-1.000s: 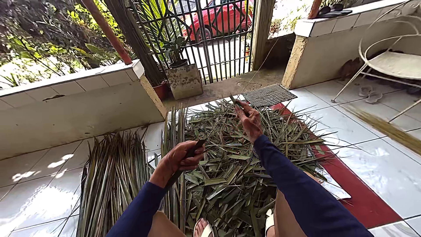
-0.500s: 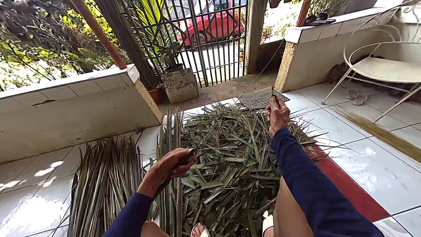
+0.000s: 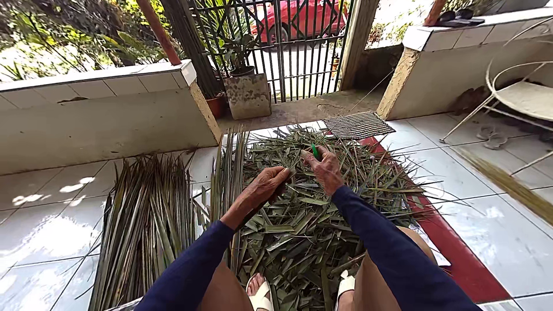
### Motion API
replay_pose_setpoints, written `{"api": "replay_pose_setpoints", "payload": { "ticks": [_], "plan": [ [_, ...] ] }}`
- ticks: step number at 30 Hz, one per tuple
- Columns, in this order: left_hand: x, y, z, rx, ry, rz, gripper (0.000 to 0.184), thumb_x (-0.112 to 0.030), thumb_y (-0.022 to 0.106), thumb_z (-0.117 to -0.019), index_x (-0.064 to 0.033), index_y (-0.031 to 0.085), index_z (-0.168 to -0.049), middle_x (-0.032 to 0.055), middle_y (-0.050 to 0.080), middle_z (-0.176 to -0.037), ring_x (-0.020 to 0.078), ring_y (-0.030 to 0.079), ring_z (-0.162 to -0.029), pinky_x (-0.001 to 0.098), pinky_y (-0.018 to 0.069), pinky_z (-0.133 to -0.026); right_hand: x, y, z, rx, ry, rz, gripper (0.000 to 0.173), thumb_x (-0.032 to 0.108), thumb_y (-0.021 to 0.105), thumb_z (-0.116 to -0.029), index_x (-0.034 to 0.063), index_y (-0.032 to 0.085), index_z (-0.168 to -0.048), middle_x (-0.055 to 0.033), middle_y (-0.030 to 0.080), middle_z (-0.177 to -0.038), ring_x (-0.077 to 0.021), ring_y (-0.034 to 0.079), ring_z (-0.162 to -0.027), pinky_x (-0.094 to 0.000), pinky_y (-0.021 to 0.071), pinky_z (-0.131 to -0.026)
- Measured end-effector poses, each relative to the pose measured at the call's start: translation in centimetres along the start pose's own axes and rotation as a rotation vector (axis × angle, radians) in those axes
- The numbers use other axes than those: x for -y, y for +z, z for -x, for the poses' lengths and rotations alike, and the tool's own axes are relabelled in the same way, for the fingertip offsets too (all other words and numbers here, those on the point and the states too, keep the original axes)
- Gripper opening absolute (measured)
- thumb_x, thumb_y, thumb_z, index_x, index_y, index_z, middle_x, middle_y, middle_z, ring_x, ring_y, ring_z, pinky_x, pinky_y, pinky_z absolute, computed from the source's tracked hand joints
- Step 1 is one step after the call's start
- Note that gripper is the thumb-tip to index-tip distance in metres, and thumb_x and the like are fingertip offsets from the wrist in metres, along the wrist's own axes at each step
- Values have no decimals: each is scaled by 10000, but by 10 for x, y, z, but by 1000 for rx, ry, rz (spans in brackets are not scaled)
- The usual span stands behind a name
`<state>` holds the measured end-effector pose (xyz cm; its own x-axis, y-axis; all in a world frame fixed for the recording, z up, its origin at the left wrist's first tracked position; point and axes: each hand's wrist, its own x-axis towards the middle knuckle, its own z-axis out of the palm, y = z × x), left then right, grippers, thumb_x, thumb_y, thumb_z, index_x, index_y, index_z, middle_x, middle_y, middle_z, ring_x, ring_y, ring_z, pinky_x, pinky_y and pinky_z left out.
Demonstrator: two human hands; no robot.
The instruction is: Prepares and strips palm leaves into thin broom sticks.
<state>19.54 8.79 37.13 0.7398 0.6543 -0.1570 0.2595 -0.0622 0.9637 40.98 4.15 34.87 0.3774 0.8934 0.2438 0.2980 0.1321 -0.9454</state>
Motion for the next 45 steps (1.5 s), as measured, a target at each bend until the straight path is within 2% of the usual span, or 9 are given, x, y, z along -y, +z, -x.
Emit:
{"api": "replay_pose_setpoints", "payload": {
  "ticks": [3,5,9,11,13,18,26,37,45],
  "plan": [
    [8,-15,7,132,-48,29,514,-435,340,-1122,-35,662,-1130,73,632,-714,143,601,-531,276,536,-486,-2,-19,-17,-106,-1,-51,230,301,655,-1014,91,703,-1095,-20,710,-817,-132,578,-593,-328,482,-564],
    [17,-27,12,176,-84,28,454,-407,412,-1110,-38,676,-1102,58,640,-718,129,607,-539,272,542,-498,-6,-36,-26,-180,4,-90,233,292,667,-1009,74,695,-1087,-21,705,-817,-113,558,-583,-298,464,-548],
    [25,-37,13,22,-75,54,314,-306,500,-1098,-52,665,-1016,11,592,-679,69,521,-488,194,442,-440,-12,-42,-23,-209,29,2,376,447,618,-1021,87,682,-1106,-37,642,-793,-151,537,-608,-362,460,-577],
    [20,-36,10,-112,-54,48,312,-284,496,-1102,-41,665,-1004,19,586,-670,67,494,-475,186,408,-431,-9,-26,-8,-123,44,52,475,519,495,-1059,104,665,-1216,-53,632,-811,-188,553,-644,-414,481,-614],
    [13,-34,5,-224,-16,61,319,-269,482,-1108,-24,662,-1010,34,578,-655,71,471,-455,187,386,-417,-4,-5,7,14,19,69,449,446,437,-1096,117,637,-1327,-64,637,-830,-192,555,-642,-410,487,-607],
    [-1,-23,-8,-330,69,128,322,-273,461,-1115,-20,646,-1041,50,557,-647,82,434,-442,194,354,-407,1,26,28,240,-82,112,386,367,508,-1071,189,653,-1381,-10,674,-859,-105,605,-722,-322,522,-718],
    [-9,-8,-6,-226,86,231,281,-233,465,-1110,-36,631,-997,33,516,-637,67,398,-440,183,332,-405,-1,21,26,266,-142,30,366,356,558,-1060,201,677,-1369,3,679,-857,-77,571,-687,-281,502,-685],
    [-5,-20,-1,-28,51,486,282,-251,442,-1111,-73,597,-957,-19,444,-621,36,371,-433,159,315,-392,4,17,25,284,-191,0,330,320,567,-1064,203,699,-1343,24,740,-1124,-47,651,-832,-255,538,-789],
    [-5,-29,6,79,25,520,292,-259,438,-1108,-88,587,-923,-42,399,-600,29,344,-425,159,293,-386,4,19,26,286,-183,17,323,340,578,-1057,253,698,-1344,21,743,-1027,-56,650,-820,-279,540,-790]
  ]
}}
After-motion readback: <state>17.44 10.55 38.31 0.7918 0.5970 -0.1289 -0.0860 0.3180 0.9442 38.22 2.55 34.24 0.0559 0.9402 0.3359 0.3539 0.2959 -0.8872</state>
